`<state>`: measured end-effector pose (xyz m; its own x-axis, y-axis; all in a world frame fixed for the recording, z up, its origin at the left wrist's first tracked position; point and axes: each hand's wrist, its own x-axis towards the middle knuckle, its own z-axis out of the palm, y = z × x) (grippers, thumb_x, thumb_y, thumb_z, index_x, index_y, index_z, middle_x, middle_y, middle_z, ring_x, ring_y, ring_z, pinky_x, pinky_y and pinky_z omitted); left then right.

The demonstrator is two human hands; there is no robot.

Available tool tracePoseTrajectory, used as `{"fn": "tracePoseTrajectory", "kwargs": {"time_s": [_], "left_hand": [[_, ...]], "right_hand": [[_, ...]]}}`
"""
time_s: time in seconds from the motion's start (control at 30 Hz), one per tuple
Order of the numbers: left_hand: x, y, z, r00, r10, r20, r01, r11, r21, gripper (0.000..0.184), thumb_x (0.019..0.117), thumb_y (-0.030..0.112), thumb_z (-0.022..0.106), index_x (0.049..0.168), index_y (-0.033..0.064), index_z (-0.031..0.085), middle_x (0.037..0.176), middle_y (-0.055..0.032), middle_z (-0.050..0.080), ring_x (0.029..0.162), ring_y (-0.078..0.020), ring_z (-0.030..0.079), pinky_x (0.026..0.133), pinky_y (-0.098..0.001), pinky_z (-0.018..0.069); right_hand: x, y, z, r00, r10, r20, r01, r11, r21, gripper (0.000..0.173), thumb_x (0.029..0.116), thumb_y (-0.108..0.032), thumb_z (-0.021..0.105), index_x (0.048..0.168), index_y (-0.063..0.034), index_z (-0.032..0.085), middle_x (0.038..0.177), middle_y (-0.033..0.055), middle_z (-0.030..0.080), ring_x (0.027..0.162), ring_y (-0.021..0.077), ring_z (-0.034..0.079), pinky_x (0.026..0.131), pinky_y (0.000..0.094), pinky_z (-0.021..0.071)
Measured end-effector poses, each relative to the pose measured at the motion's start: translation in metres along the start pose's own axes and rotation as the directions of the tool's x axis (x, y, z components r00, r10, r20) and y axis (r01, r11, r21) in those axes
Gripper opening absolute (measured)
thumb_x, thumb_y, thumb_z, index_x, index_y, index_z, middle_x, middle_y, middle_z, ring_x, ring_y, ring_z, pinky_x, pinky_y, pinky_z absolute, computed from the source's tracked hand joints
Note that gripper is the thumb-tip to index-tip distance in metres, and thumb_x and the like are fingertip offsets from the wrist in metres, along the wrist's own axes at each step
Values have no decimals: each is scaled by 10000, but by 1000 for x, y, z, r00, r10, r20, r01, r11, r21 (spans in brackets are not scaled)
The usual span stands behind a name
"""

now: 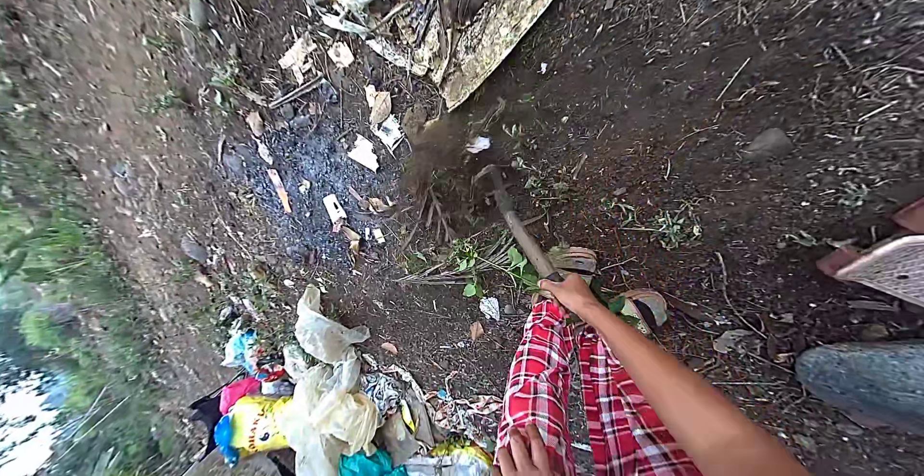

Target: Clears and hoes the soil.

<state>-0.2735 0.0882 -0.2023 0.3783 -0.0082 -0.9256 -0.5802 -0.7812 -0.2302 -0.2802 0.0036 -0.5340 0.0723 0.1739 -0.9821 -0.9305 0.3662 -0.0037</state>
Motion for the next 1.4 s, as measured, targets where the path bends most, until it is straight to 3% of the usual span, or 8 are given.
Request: {"fn": "tracePoseTrajectory", "kwargs": {"time_s": [0.17,0.33,0.5,0.6,0.87,1.03,1.13,1.4], "left_hand": [[-3,7,-7,998,-22,64,25,999,-34,689,938,434,634,1450,-19,548,1327,-290,625,1153,-475,636,909,-576,530],[-3,6,-8,999,-21,49,24,999,-44,685,933,446,640,1431,-19,570,1314,-287,638,1133,-472,651,891,-568,541],[0,7,-18,995,-50,81,54,998,-41,692,933,453,642,1446,-4,557,1321,-268,635,1159,-454,640,908,-556,534],[1,9,-22,990,-67,125,69,997,-14,732,927,480,643,1472,5,526,1356,-264,612,1194,-441,622,937,-545,522],[0,9,-17,988,-69,136,66,997,28,745,928,490,634,1487,13,516,1368,-266,603,1207,-446,612,936,-553,519],[2,10,-21,979,-93,180,80,994,79,753,948,512,608,1517,35,484,1411,-244,580,1254,-420,589,970,-535,506],[1,9,-17,982,-89,165,73,992,101,766,944,518,616,1518,31,478,1415,-251,571,1256,-430,583,968,-537,508],[-2,5,-1,989,-71,129,55,991,123,779,934,518,619,1518,23,476,1410,-266,572,1257,-445,581,973,-555,504]], "right_hand": [[-68,-9,-57,995,-18,-94,55,913,404,369,1070,-366,568,1003,-4,577,614,21,534,441,117,522,451,286,510],[-50,-80,-73,943,-128,-306,328,501,801,390,1080,-464,465,873,-137,514,572,-39,491,447,114,526,495,325,554],[-11,29,-29,989,23,-146,33,927,374,358,1059,-350,571,977,-2,567,610,16,536,438,115,532,461,297,525],[-47,40,-44,984,110,-142,-57,942,331,342,1036,-341,626,997,-3,596,634,14,546,445,105,522,454,281,503],[-82,-49,-83,922,-78,-379,373,440,817,317,1091,-359,493,903,-105,516,550,-18,492,417,123,522,469,324,557],[-32,65,-23,991,4,-136,44,936,348,338,1037,-296,609,1011,41,603,648,53,568,491,140,554,516,322,527],[-52,91,-26,993,89,-77,-73,978,194,368,1000,-331,676,1059,31,640,709,58,604,542,141,570,551,338,522],[-90,2,-88,918,-98,-384,385,446,808,311,1086,-329,505,885,-93,524,546,-20,503,421,120,531,479,322,559]]}}
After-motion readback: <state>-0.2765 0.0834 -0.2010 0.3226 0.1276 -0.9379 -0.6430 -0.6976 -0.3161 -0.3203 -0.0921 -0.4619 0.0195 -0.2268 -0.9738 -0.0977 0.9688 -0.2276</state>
